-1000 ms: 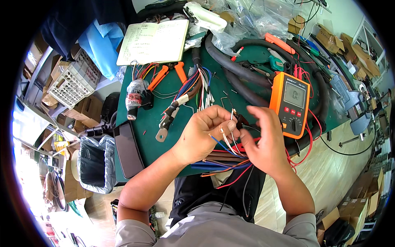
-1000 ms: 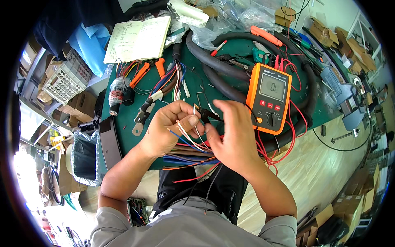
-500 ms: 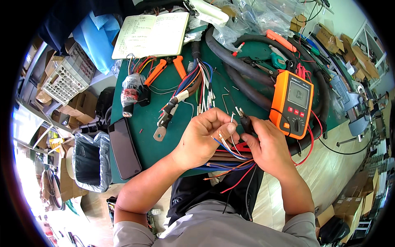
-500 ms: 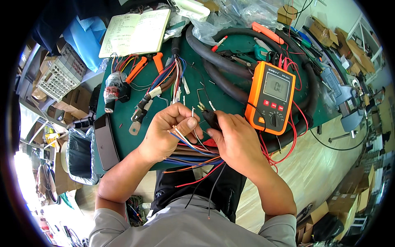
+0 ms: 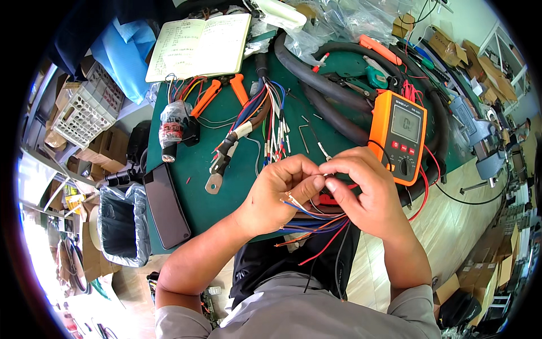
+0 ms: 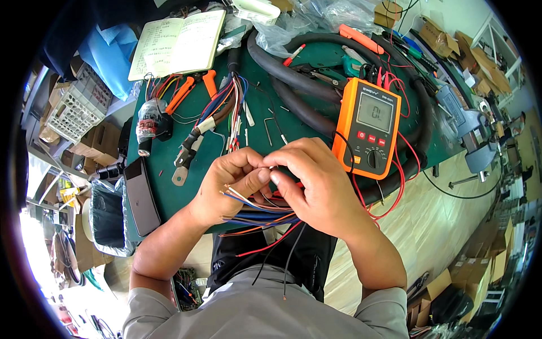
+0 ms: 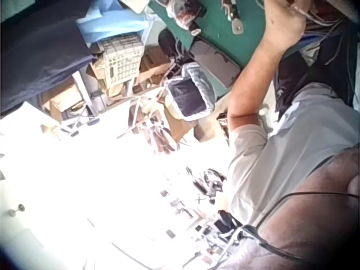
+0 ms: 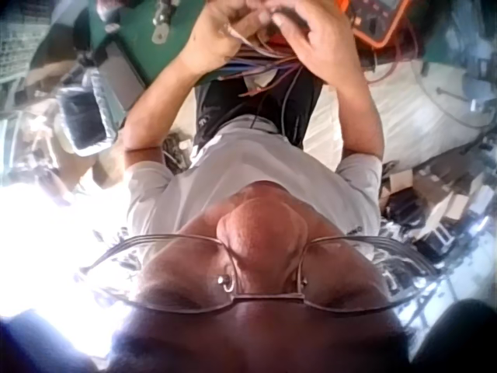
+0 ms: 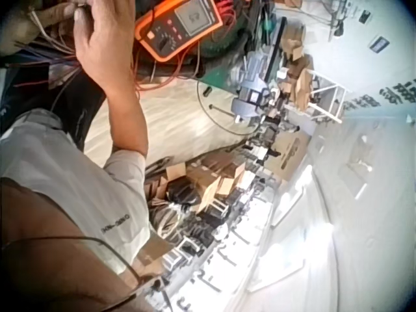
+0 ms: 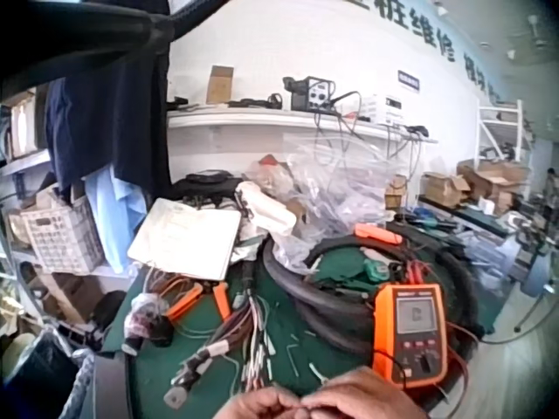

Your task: The person sorts and organizes a large bundle of color-coded wires by hand on a workbench, checking them against notes in a notebook and eventually handling a small plastic bag.

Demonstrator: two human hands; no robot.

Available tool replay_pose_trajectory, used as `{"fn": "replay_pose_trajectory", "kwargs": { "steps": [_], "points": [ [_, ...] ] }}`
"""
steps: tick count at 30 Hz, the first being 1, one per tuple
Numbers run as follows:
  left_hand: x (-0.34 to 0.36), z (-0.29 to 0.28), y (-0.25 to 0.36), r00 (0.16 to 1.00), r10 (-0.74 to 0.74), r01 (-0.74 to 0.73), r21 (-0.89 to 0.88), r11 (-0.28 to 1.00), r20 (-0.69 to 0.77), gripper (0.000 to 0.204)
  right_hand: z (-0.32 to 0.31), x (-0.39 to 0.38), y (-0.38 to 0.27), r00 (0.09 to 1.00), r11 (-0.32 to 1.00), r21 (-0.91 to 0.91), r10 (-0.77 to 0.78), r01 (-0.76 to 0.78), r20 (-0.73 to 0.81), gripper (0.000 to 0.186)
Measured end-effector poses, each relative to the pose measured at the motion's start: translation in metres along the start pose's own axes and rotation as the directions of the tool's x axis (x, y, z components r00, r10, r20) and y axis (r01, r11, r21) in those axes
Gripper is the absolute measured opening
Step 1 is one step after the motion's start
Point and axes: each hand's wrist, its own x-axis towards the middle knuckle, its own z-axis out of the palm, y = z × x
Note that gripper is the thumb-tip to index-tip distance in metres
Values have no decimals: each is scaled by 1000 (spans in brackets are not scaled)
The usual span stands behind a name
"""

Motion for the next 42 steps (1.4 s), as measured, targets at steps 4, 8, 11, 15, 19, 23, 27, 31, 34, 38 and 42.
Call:
{"fn": "replay_pose_trajectory", "kwargs": {
  "steps": [4,8,11,15,19,23,27,31,34,38,42],
  "points": [
    [-2,2,1,999,-30,30,35,999,16,17,-6,-4,2,999,999,-39,7,-9,-39,16],
    [-3,2,5,998,-43,40,65,997,46,16,-8,-9,2,998,998,12,60,-60,-37,12],
    [-2,4,2,997,-25,21,62,998,69,15,-10,-14,4,992,980,154,128,-123,-20,9],
    [-4,2,4,995,-45,35,107,994,88,15,-7,-19,6,981,940,289,192,-181,-9,8],
    [-3,3,3,996,-64,59,74,996,69,15,-7,-23,0,901,783,523,429,-337,-61,9],
    [1,4,5,992,-123,121,55,991,27,16,-10,-24,8,924,881,408,336,-240,-183,16],
    [-2,5,9,988,-150,148,51,988,25,16,-4,-13,-2,983,972,186,164,-146,-84,30],
    [0,6,9,986,-164,162,45,986,33,16,-4,-19,7,979,960,199,205,-197,-19,14],
    [1,6,10,983,-180,179,51,983,26,16,-3,-17,7,978,958,232,192,-168,-86,6],
    [0,4,2,989,-148,147,45,988,13,15,-3,-24,11,937,919,322,298,-229,-184,6],
    [2,5,2,987,-161,161,40,986,2,15,-4,-28,14,959,950,267,217,-164,-181,16]
  ]
}}
